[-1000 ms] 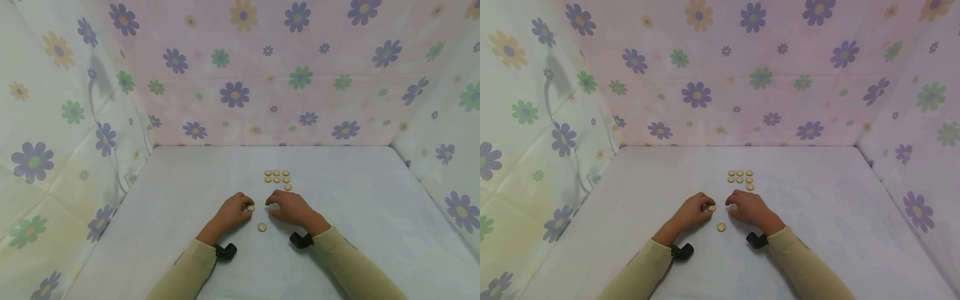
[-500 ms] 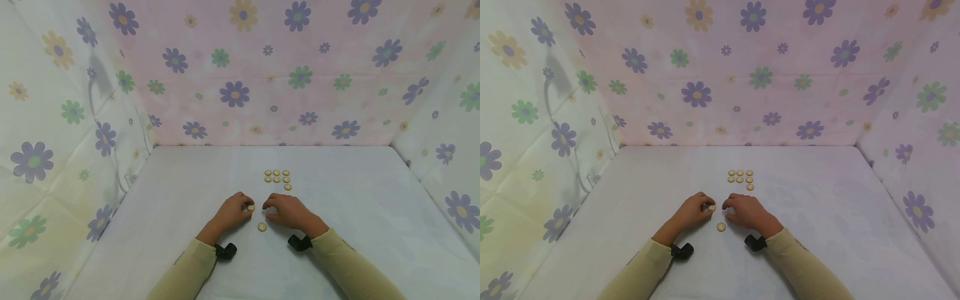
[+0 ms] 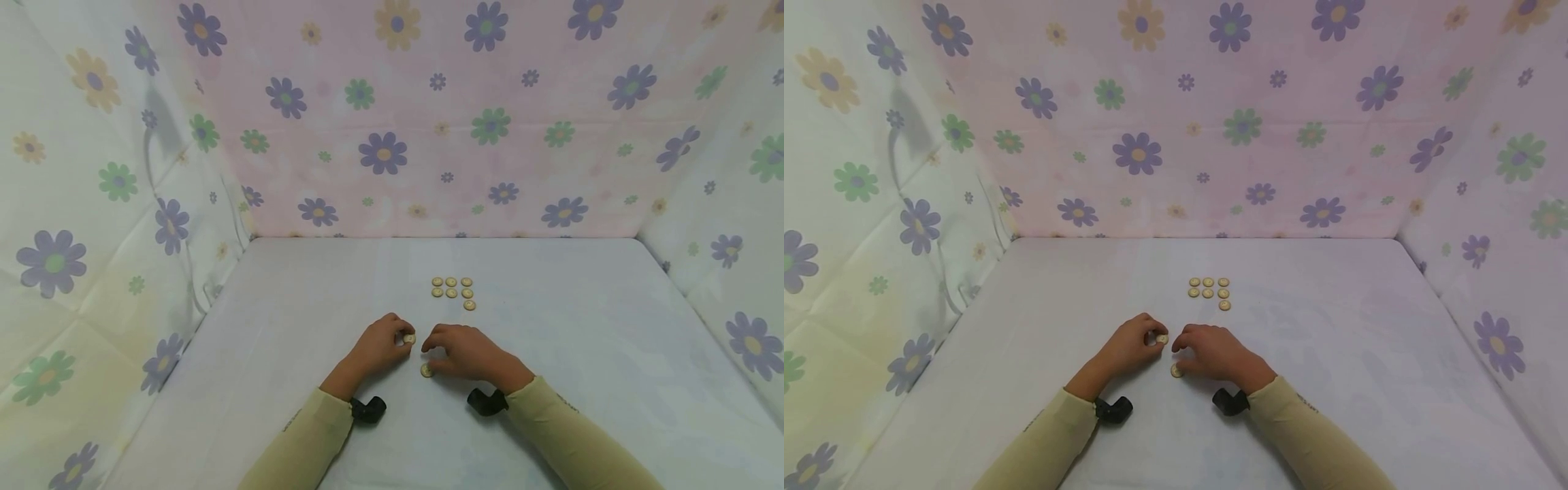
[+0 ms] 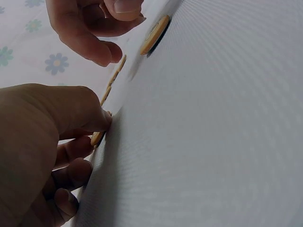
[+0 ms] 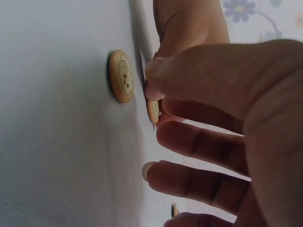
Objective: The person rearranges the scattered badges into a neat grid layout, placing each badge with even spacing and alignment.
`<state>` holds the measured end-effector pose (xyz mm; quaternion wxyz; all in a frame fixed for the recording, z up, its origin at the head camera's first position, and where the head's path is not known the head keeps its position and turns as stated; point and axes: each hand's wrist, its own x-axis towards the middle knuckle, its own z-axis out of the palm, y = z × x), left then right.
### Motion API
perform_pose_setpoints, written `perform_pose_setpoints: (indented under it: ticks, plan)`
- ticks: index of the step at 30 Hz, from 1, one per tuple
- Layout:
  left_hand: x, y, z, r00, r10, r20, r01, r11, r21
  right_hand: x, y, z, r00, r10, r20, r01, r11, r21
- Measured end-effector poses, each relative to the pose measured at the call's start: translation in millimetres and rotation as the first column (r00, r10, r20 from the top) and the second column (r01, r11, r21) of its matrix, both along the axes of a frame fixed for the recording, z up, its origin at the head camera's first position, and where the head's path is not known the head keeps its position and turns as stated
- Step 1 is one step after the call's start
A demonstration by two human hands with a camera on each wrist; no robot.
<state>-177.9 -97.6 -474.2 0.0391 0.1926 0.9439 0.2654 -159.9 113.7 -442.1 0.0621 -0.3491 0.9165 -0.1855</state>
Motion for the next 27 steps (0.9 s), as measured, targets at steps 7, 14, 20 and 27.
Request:
perform_pose_setpoints:
  ticks: [7, 14, 20, 27]
  plan:
    - [-0.5, 0.0, 1.2, 1.000, -0.004, -0.004, 0.004, 1.000, -0.012, 0.9, -1.3, -2.5, 0.999, 0.035, -0.001, -0.035, 0.999, 0.012]
    - [-0.4, 0.3, 0.8, 1.000, -0.004, -0.015, 0.004, 1.000, -0.009, 0.5, -1.7, -6.4, 0.996, 0.086, 0.009, -0.086, 0.996, 0.012]
    - [0.8, 0.4, 2.1, 1.000, 0.002, -0.005, -0.002, 1.000, -0.008, 2.2, -2.2, -6.9, 0.995, 0.101, 0.026, -0.101, 0.995, 0.018]
    - [0.6, 0.6, 0.3, 1.000, 0.004, -0.011, -0.004, 1.000, -0.017, 4.1, -3.6, -7.2, 0.994, 0.109, 0.005, -0.109, 0.994, 0.022]
